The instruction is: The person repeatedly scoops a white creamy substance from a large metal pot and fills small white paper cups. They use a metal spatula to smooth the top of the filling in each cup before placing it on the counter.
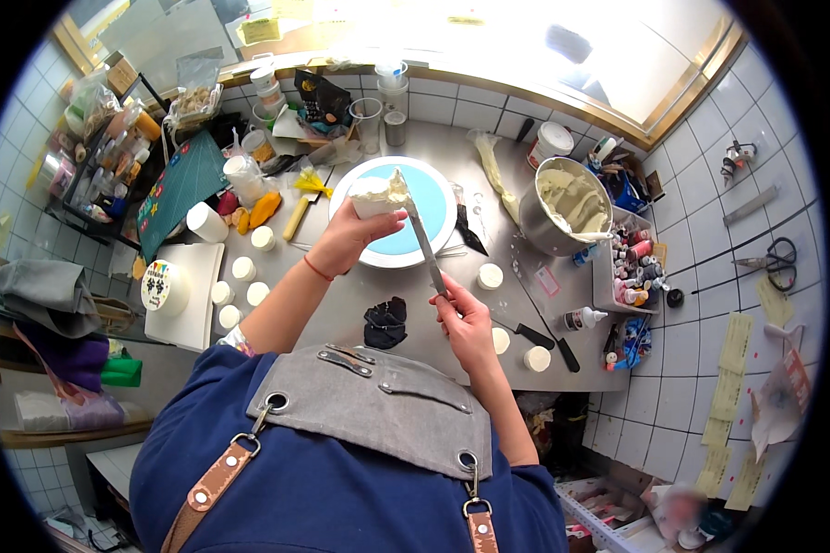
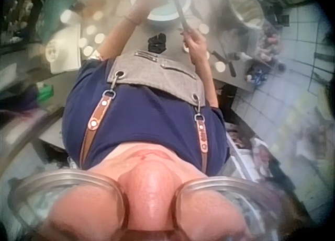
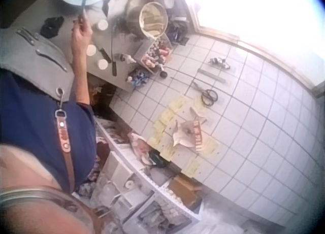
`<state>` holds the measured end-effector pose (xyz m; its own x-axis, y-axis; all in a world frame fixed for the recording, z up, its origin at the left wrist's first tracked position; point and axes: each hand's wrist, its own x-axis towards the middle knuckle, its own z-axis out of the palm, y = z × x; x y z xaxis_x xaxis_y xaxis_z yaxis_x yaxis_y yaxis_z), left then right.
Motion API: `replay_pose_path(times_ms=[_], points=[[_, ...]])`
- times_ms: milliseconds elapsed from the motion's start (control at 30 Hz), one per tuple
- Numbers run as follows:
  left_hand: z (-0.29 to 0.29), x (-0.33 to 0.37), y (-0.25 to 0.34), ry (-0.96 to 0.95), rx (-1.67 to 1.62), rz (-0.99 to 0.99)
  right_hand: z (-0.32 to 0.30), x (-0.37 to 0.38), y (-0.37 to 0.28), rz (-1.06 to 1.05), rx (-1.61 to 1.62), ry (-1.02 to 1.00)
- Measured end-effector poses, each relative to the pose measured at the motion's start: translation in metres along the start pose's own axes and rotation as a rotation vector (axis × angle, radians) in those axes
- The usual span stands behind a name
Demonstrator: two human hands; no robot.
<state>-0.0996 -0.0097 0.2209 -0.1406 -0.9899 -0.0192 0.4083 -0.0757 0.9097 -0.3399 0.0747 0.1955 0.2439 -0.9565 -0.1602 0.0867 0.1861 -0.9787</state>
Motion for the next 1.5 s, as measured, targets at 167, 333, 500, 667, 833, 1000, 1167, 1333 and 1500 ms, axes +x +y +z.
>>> replay_pose_path(times_ms=[167,333,500,667,833,1000,1167,1333,1500], points=[[0.003,-0.005,0.008,-0.037,-0.064,-0.091,-0.001,0.003,0.003,0.031,0.026,0.004],[-0.011,-0.002,0.007,-0.19,-0.442,-0.19,-0.003,0.005,0.003,0.033,0.071,-0.008],[-0.01,-0.001,0.003,-0.101,-0.116,-0.076,-0.005,0.006,-0.001,0.062,0.096,-0.023],[-0.015,0.006,-0.003,-0.007,0.247,0.068,-0.004,0.006,-0.003,0.087,0.133,-0.039],[-0.02,0.014,-0.01,0.075,0.229,0.145,-0.007,-0.001,-0.015,0.175,0.293,-0.138],[-0.021,0.014,-0.002,-0.077,-0.127,0.025,-0.04,-0.006,-0.018,0.152,0.499,-0.116],[-0.011,0.006,0.004,-0.237,-0.43,-0.071,-0.098,0.029,-0.004,0.064,0.457,0.109],[-0.01,0.012,-0.001,-0.494,-0.578,-0.119,-0.194,0.102,0.052,-0.093,-0.54,0.617],[-0.005,0.014,0.003,-0.554,-0.601,-0.137,-0.197,0.125,0.051,0.0,-1.52,0.796]])
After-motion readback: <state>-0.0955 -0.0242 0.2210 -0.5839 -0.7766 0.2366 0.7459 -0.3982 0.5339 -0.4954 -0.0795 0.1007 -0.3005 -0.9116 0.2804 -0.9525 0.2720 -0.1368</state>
